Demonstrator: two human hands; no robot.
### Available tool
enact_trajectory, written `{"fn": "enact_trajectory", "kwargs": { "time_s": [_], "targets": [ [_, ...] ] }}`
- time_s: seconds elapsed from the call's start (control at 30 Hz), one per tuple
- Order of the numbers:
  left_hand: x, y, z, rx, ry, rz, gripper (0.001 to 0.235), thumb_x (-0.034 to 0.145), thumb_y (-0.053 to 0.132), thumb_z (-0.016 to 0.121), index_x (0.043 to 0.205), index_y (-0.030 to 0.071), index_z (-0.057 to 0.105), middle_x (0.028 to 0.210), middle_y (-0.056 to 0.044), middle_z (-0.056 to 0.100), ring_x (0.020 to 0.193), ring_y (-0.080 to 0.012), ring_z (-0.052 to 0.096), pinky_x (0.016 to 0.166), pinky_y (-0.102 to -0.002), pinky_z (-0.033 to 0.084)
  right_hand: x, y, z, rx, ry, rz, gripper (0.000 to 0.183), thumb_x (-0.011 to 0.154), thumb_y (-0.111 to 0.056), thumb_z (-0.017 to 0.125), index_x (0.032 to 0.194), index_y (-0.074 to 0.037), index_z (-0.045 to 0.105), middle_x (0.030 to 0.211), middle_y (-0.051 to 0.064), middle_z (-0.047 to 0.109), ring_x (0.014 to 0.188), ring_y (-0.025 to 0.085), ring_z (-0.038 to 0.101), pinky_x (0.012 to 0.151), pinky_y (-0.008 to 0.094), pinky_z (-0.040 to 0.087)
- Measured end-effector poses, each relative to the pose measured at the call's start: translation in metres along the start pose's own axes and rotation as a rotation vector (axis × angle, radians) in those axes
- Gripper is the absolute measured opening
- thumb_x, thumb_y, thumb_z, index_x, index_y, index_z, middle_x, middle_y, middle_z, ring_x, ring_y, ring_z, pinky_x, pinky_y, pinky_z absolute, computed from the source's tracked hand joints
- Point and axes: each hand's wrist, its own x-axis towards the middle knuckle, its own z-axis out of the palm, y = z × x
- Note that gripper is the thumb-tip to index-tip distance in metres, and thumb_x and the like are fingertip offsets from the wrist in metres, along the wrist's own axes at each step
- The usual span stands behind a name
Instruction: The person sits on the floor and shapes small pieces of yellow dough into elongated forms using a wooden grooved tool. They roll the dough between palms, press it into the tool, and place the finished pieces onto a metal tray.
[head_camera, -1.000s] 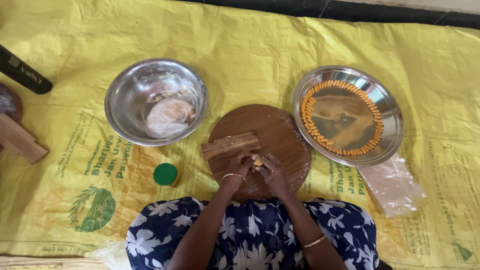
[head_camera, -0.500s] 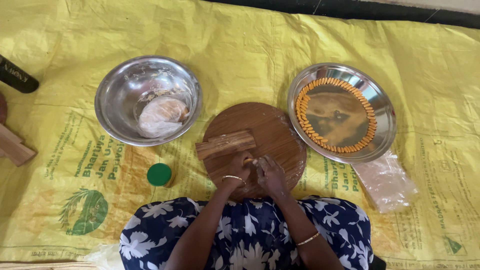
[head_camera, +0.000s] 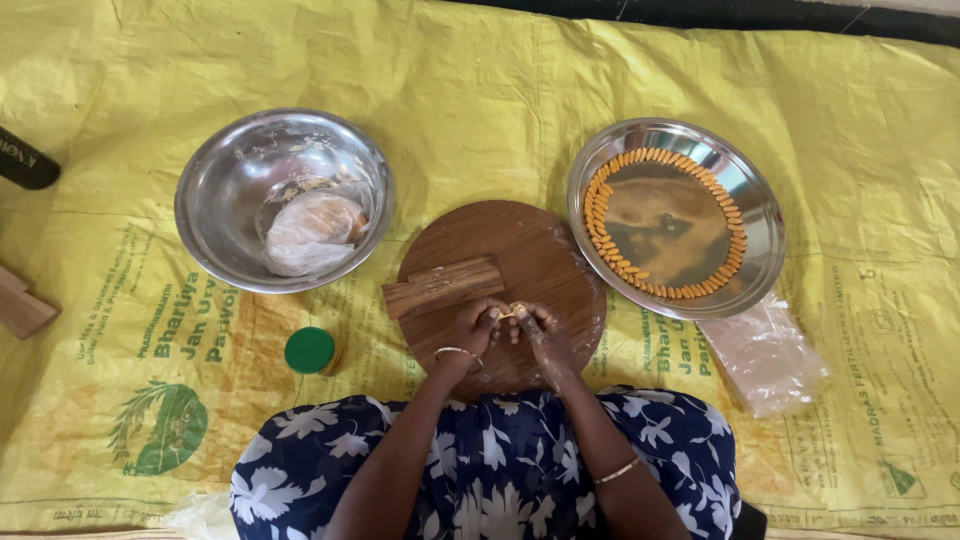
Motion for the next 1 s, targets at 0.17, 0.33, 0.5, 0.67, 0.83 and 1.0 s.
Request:
{"fn": "enact_trajectory", "kwargs": {
  "time_s": [0.17,0.33,0.5,0.67,0.83,1.0],
  "targets": [
    [-0.007,0.009,-0.001,0.081,0.053,-0.125,0.025,0.106,0.023,0.053,0.108,0.006,0.071,0.08,-0.002,0.061,0.062,-0.0083,0.054,0.056,-0.026,0.05,0.005,-0.004,-0.003,0.035,0.004,0.019,0.023,0.097,-0.012,0.065,0.116,-0.001,0.072,0.096,0.008,0.075,0.083,0.015,0.071,0.078,0.028,0.06],
    [-0.01,0.025,0.001,0.154,0.087,-0.137,0.027,0.103,0.031,0.055,0.109,0.009,0.069,0.097,0.001,0.07,0.069,-0.0085,0.059,0.058,-0.027,0.054,0.003,-0.014,-0.003,-0.079,-0.003,0.082,0.025,0.095,-0.011,0.068,0.117,-0.002,0.072,0.101,0.01,0.078,0.092,0.016,0.075,0.087,0.03,0.062],
    [-0.011,0.027,0.001,0.257,0.121,-0.102,0.027,0.106,0.031,0.052,0.12,0.015,0.068,0.113,-0.006,0.06,0.082,-0.0111,0.062,0.064,-0.029,0.061,0.0,-0.012,-0.002,-0.164,0.021,0.125,0.022,0.101,-0.012,0.065,0.118,-0.003,0.075,0.1,0.01,0.078,0.096,0.015,0.076,0.093,0.027,0.059],
    [-0.012,0.013,-0.001,0.282,0.102,-0.196,0.027,0.102,0.016,0.049,0.121,0.015,0.067,0.111,-0.004,0.07,0.077,-0.0141,0.065,0.07,-0.031,0.056,0.011,0.023,-0.01,-0.033,-0.017,0.022,0.016,0.095,-0.003,0.065,0.108,0.0,0.072,0.097,0.009,0.076,0.091,0.016,0.071,0.087,0.031,0.059],
    [-0.006,0.0,-0.003,0.322,0.154,0.115,0.025,0.103,0.006,0.049,0.116,0.01,0.069,0.108,-0.011,0.074,0.095,-0.0137,0.069,0.086,-0.033,0.055,0.017,0.048,-0.019,0.053,-0.034,-0.067,0.006,0.099,0.003,0.06,0.1,0.002,0.066,0.095,0.01,0.072,0.084,0.017,0.065,0.076,0.032,0.054],
    [-0.007,0.005,-0.002,0.376,0.18,-0.081,0.022,0.103,0.014,0.061,0.125,0.011,0.064,0.119,-0.017,0.061,0.108,-0.0285,0.06,0.092,-0.041,0.05,0.009,0.03,-0.013,-0.222,-0.06,-0.052,0.015,0.102,-0.008,0.059,0.11,-0.002,0.072,0.094,0.01,0.072,0.088,0.017,0.067,0.081,0.031,0.056]
  ]
}}
